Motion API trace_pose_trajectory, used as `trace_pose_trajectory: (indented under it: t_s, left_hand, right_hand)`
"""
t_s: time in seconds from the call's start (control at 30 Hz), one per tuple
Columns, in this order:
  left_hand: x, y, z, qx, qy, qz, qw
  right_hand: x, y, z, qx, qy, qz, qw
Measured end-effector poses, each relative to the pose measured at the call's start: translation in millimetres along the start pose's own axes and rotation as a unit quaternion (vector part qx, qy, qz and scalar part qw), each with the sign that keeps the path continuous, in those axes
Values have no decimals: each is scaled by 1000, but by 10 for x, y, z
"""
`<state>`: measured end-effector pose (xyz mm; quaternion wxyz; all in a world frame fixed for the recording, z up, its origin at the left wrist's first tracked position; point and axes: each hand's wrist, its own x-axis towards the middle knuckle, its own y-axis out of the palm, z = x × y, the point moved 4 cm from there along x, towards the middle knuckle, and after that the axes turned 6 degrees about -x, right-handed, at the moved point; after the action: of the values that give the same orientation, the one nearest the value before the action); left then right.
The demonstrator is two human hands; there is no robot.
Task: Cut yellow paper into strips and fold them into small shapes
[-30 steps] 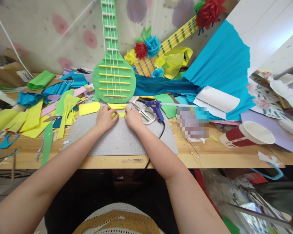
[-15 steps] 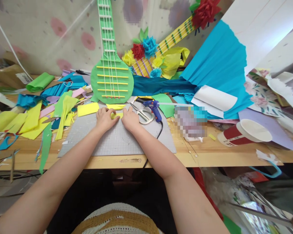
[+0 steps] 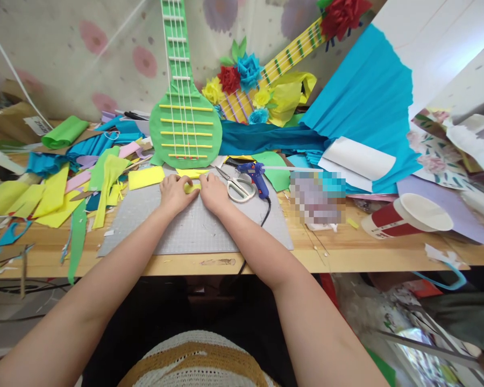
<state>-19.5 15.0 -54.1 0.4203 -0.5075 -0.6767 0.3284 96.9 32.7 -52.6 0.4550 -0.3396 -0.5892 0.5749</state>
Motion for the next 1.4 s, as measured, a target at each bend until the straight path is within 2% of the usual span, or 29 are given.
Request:
trace_pose_trajectory:
  t_s: [0.33, 0.57, 0.67, 0.77, 0.83, 0.9, 1.03, 1.2, 1.4]
  left_hand:
    - [30, -79, 160, -1, -47, 26, 999]
    - [48, -279, 474, -35, -142, 46, 988]
    - [80, -295, 477, -69, -120, 18, 990]
    - [85, -212, 320, -86, -56, -11, 995]
    - [77, -116, 183, -74, 2, -3, 997]
    - [69, -33, 97, -52, 34, 13, 998]
    - [66, 30, 99, -32, 6, 39, 999]
    - [60, 21, 119, -38, -8, 40, 998]
    - [54, 12, 173, -70, 19, 25, 997]
  right_hand:
    - [-5, 36, -14, -12, 13, 4, 1000]
    - [4, 59, -18, -17, 16, 4, 1000]
    - [17, 83, -13, -18, 17, 2, 1000]
    - [18, 88, -7, -18, 18, -6, 1000]
    - [12, 81, -6, -19, 15, -11, 1000]
    - [6, 77, -9, -19, 13, -16, 1000]
    - [5, 84, -13, -6, 10, -27, 1000]
    - [3, 76, -37, 15, 2, -23, 1000]
    - [-33, 11, -161, 47, 13, 6, 999]
